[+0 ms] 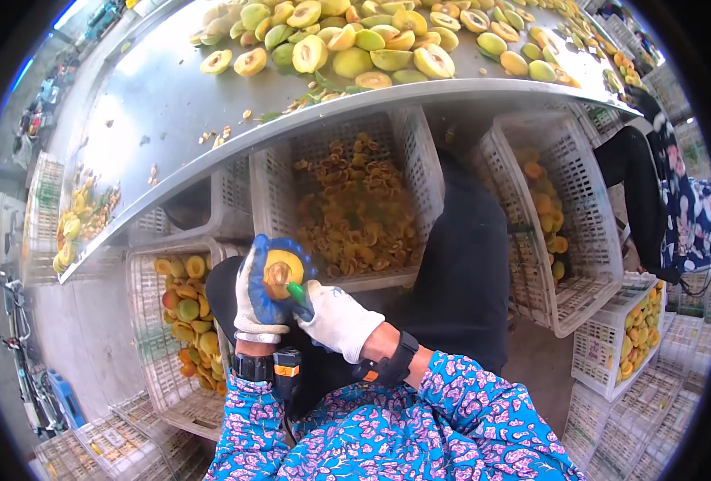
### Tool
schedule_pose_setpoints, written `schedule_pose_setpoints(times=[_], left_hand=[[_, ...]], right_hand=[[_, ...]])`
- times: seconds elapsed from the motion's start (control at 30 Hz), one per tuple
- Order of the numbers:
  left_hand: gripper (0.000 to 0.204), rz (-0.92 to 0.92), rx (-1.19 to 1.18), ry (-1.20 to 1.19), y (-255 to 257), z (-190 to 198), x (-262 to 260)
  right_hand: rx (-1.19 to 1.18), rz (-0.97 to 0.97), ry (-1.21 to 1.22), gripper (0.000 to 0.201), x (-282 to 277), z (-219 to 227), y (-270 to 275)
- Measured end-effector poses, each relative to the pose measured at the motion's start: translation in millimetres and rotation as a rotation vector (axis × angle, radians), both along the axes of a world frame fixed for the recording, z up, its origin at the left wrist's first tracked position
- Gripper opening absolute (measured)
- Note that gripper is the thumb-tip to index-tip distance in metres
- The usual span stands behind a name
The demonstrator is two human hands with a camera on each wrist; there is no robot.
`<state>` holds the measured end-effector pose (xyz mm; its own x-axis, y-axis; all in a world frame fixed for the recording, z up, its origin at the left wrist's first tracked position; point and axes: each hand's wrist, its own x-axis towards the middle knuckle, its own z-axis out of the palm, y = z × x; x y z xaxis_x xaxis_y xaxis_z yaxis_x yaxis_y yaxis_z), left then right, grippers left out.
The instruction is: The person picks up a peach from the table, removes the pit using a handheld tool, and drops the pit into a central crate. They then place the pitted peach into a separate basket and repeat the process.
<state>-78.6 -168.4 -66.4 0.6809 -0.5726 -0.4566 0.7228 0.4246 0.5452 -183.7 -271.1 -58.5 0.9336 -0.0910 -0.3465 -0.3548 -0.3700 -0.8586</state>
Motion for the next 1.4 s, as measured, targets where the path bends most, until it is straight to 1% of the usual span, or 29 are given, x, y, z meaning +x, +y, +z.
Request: schedule_pose_setpoints(times=[0.03, 0.07, 0.13, 0.17, 0.27, 0.3, 0.4, 0.43, 0.53, 0.57, 0.77, 0.87, 0.97, 1.07, 1.1, 1.2, 1.27, 1.3, 1.4], left_hand=[[0.037, -0.007, -0.046, 0.052, 1.1, -2.8, -0.1], [0.039, 0.013, -0.064, 0.015, -1.4, 3.8, -2.8], [0.043, 0.047, -0.098, -0.059, -7.9, 22.6, -8.9], [0.048, -0.002, -0.118, -0.17, -5.9, 20.2, -7.8], [0.05, 0.03, 0.04, -0.338, -7.8, 19.4, -8.3], [0.053, 0.061, 0.031, -0.315, -8.2, 17.8, -8.7], [0.056, 0.096, -0.058, -0.029, 0.0, 14.4, 0.2], [0.059, 0.069, -0.109, -0.023, 0.3, 14.3, 1.3], [0.06, -0.021, -0.142, 0.084, 4.4, 14.1, 2.9], [0.061, -0.015, -0.123, 0.078, 2.8, 13.7, 2.2], [0.061, -0.048, -0.05, 0.01, 5.4, 11.4, 1.9], [0.06, -0.052, 0.004, -0.025, 6.0, 13.2, 0.6], [0.058, -0.058, 0.029, 0.012, 3.9, 13.7, -1.6], [0.058, -0.168, 0.157, -0.166, 0.6, 6.5, -0.9], [0.058, -0.191, 0.127, -0.115, 0.3, 4.4, 1.2], [0.057, -0.121, 0.123, -0.115, -6.6, 5.6, 0.2], [0.055, -0.098, -0.083, 0.081, -9.1, 11.7, 2.0], [0.053, -0.04, -0.137, 0.071, -12.5, 18.6, -2.7], [0.049, 0.163, 0.032, -0.168, -19.0, 11.8, -13.2]], right_hand=[[0.033, -0.027, -0.011, 0.025, -0.4, 0.4, -1.0], [0.066, -0.053, -0.022, 0.024, -0.1, 1.2, -2.7], [0.318, -0.127, 0.162, 0.022, 8.8, 22.6, -14.7], [0.43, -0.164, 0.187, 0.02, 12.5, 21.0, -16.6], [0.845, -0.248, 0.309, 0.017, 14.6, 31.2, -19.9], [0.883, -0.259, 0.303, 0.016, 13.9, 32.7, -19.3], [0.314, -0.103, 0.112, 0.019, 13.4, 39.4, -16.3], [0.158, -0.031, -0.009, 0.024, 10.7, 37.8, -16.4], [-0.277, 0.113, -0.132, 0.029, 5.7, 29.0, -13.4], [-0.275, 0.152, -0.094, 0.032, 7.1, 32.8, -15.1], [-0.38, 0.229, -0.074, 0.032, 7.4, 40.7, -17.4], [-0.428, 0.235, -0.126, 0.03, 2.7, 32.4, -17.2], [-0.494, 0.305, -0.106, 0.027, -0.1, 35.7, -25.6], [-0.461, 0.339, 0.001, 0.022, -2.1, 38.1, -34.4], [-0.446, 0.341, 0.012, 0.021, -1.9, 34.8, -35.6], [-0.329, 0.229, -0.01, 0.024, -3.4, 16.1, -33.3], [-0.103, 0.132, 0.047, 0.023, 1.3, 11.5, -29.4], [0.01, 0.086, 0.076, 0.023, 4.8, 12.8, -28.1], [0.297, 0.0, 0.178, 0.022, 14.4, 29.1, -20.5]])
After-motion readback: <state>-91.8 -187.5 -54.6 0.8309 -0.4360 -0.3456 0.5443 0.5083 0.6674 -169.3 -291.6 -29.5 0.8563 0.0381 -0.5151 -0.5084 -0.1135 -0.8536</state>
